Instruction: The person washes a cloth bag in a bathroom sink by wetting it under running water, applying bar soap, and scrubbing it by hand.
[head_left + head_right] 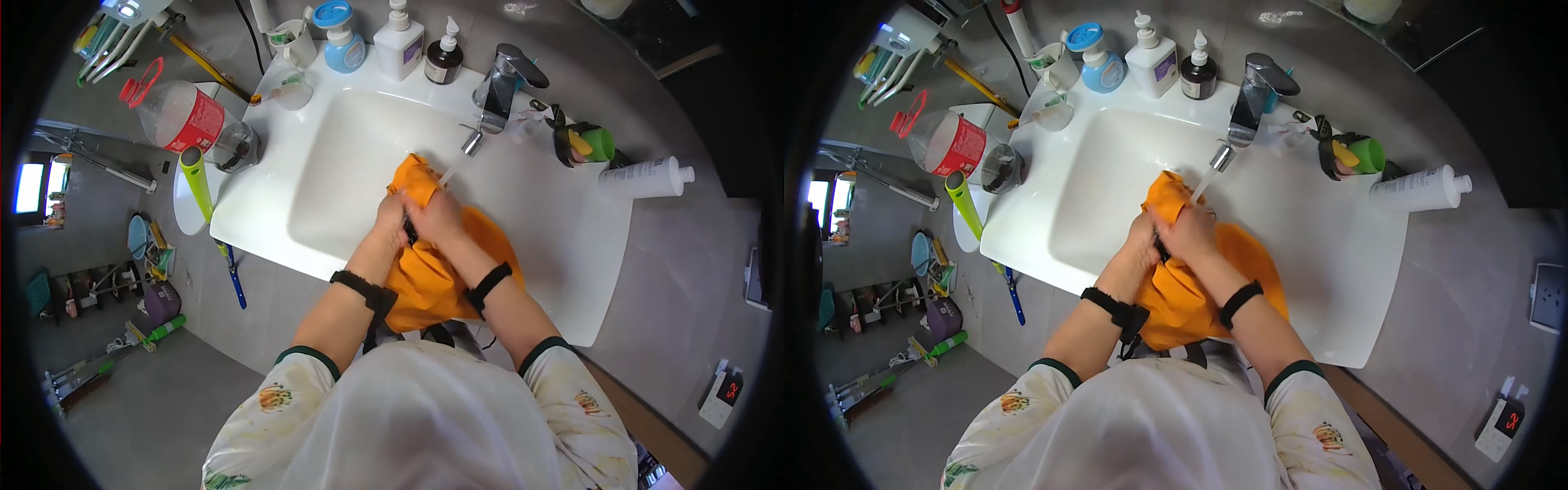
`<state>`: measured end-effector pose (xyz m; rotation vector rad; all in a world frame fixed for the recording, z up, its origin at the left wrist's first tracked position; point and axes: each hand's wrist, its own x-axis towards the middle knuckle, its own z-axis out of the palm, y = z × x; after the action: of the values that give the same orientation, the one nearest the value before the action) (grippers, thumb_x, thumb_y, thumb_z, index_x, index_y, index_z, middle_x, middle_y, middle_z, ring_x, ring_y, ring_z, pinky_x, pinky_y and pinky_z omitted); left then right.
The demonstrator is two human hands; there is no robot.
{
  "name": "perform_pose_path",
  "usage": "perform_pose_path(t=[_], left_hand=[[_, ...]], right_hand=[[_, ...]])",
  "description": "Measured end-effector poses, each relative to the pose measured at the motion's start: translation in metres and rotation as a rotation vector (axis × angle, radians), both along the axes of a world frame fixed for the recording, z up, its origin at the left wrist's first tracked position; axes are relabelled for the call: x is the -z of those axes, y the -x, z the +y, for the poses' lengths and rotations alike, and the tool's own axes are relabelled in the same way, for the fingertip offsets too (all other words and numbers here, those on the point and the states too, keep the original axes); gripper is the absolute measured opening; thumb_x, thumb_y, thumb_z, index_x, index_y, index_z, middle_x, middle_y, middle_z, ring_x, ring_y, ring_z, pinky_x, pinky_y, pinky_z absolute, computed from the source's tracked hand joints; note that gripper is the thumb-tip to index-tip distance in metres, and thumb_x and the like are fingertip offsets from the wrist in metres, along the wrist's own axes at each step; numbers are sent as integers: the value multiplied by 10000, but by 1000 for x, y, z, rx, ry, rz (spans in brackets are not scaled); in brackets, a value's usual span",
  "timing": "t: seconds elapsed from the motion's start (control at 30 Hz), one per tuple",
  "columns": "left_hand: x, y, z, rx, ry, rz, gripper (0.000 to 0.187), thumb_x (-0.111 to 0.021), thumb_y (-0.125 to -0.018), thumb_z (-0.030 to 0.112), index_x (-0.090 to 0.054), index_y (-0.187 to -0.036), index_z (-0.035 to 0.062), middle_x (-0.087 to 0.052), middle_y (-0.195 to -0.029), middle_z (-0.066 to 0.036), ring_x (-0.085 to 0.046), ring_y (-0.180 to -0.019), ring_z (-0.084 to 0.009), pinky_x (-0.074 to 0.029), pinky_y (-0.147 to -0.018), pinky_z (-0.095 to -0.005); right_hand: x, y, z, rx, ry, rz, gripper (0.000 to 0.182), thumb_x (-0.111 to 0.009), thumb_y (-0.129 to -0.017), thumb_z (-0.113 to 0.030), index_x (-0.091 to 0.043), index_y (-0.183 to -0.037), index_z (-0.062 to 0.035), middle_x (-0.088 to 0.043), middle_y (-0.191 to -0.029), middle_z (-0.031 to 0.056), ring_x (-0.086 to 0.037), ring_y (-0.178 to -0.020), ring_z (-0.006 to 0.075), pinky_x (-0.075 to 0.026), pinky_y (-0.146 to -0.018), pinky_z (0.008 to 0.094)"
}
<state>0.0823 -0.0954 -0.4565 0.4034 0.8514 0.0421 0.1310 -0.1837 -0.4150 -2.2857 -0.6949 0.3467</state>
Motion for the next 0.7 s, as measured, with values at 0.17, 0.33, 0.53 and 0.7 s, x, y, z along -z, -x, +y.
perform_pose_path(t=[0.17,0.33,0.53,0.7], left_hand=[[-53,0,6,90,-272,60,440,-450,-939,263,-430,-1255,-42,-575,-1143,-189,-604,-997,-277,-508,-850,-368],[-59,41,36,244,-701,407,719,-541,-879,453,-324,-1372,-24,-454,-1312,-227,-480,-1190,-336,-412,-987,-422],[-25,30,11,341,165,211,719,-498,-877,581,-436,-1337,31,-451,-1351,-214,-497,-1177,-338,-411,-992,-453],[-14,8,1,202,272,4,600,-351,-952,554,-549,-1228,59,-614,-1187,-110,-566,-1087,-283,-429,-981,-390]], right_hand=[[-27,-84,-10,-16,330,72,694,-525,-845,-594,-515,-1231,-17,-595,-1116,249,-571,-1033,407,-466,-861,442],[-4,-87,-70,25,132,-139,730,-599,-850,-497,-370,-1366,-33,-294,-1458,202,-303,-1332,346,-323,-1043,410],[99,13,-46,183,-426,700,800,-567,-801,-627,-499,-1277,13,-545,-1227,279,-529,-1172,345,-428,-963,384],[10,25,-17,54,285,183,493,-487,-904,-476,-666,-880,-18,-654,-795,230,-644,-793,391,-512,-711,436]])
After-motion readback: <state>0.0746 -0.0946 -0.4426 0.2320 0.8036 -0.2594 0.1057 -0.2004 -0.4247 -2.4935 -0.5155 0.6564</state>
